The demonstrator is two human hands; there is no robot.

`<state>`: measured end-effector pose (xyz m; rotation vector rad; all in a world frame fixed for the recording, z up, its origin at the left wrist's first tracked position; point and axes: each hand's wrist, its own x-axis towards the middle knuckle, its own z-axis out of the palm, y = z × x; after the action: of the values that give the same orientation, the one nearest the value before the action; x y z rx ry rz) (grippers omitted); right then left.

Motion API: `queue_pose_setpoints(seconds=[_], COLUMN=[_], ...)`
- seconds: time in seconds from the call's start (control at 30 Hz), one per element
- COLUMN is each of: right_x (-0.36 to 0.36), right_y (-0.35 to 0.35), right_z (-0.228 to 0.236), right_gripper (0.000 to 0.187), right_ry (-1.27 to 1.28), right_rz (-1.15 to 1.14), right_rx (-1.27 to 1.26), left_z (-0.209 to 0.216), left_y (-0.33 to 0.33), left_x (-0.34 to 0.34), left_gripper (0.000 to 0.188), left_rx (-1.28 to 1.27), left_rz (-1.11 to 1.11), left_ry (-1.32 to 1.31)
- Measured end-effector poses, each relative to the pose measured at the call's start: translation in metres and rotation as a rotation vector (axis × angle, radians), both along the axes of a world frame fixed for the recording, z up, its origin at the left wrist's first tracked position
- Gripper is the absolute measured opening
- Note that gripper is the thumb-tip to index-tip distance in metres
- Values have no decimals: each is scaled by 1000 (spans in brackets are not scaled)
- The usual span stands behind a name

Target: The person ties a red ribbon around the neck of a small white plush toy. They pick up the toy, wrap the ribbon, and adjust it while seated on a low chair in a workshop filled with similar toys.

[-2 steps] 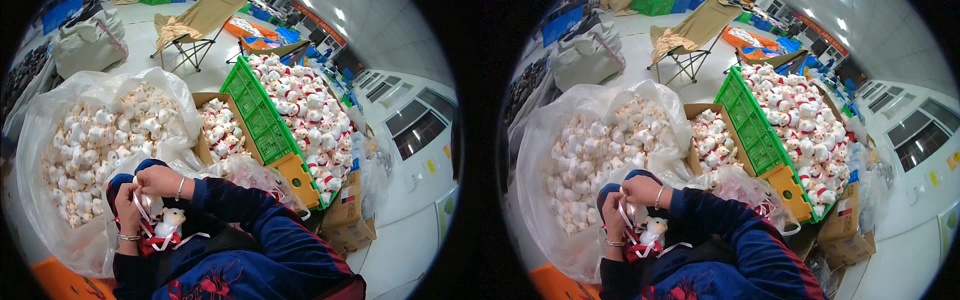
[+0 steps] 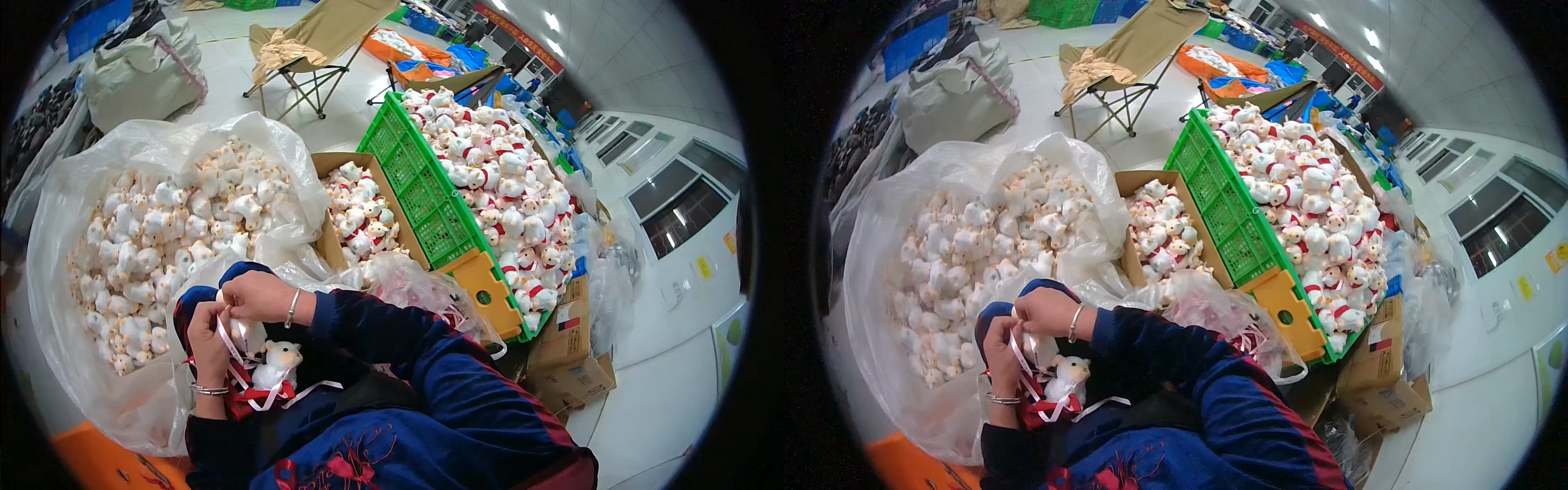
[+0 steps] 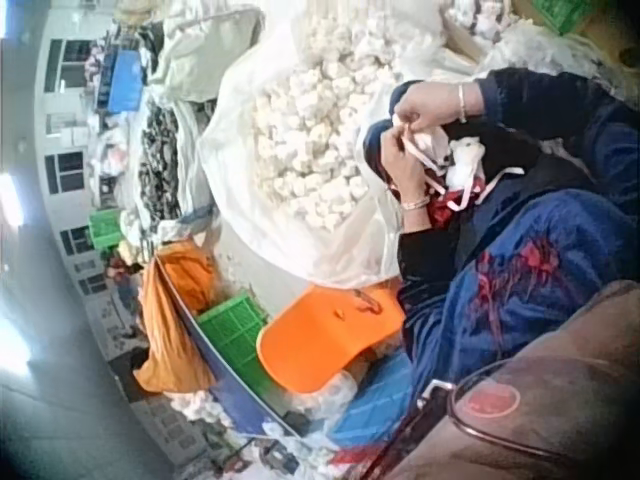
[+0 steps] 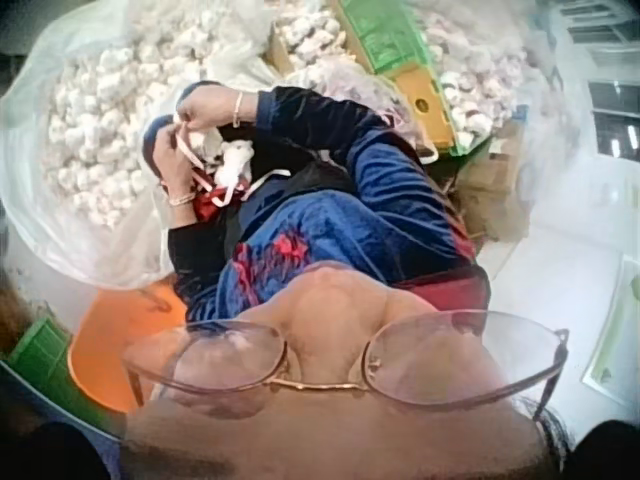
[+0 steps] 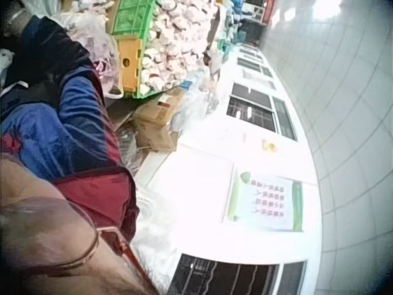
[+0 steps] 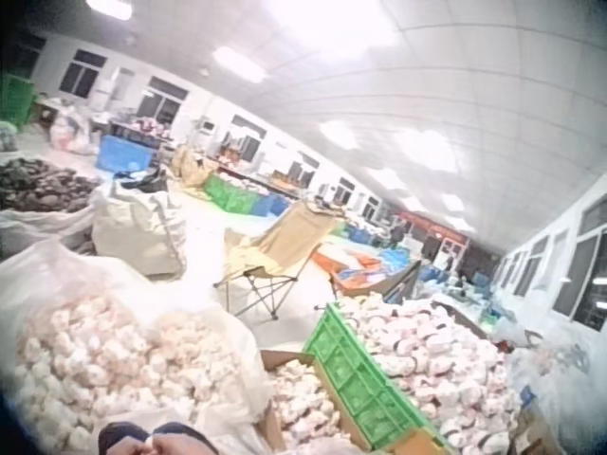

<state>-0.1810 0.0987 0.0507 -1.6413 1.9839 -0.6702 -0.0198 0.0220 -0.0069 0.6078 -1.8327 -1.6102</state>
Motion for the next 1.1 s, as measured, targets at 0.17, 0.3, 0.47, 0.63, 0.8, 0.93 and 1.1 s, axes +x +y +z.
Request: queue_pose_setpoints(seconds=[0.17,0.3,0.47,0.63,0.8,0.93,1.1], right_x=[-7,1,1,-10,-14,-5,1], right_y=[-2,3,6,11,10,7,-6], right_z=[-8,0,-19,-28,-10,8,-5], right_gripper=[23,37,37,28,18,15,17], right_ry=[-280,-506,-329,-561,-603,-365,-85], right_rz=[19,-127,-33,28,145,98,81], right_rx=[-42,51,-65,90,99,-43,-95], left_z=[3,2,0,1,-1,-4,-6], left_y=[0,0,0,2,1,1,1], left_x=[8,9,7,5,6,5,3], left_gripper=[7,6,6,8,9,9,9], left_rx=[3,-75,-128,-136,-91,-64,49], left_rz=[6,16,43,73,88,73,66], left_ry=[5,-9,-45,-45,-57,-43,-5])
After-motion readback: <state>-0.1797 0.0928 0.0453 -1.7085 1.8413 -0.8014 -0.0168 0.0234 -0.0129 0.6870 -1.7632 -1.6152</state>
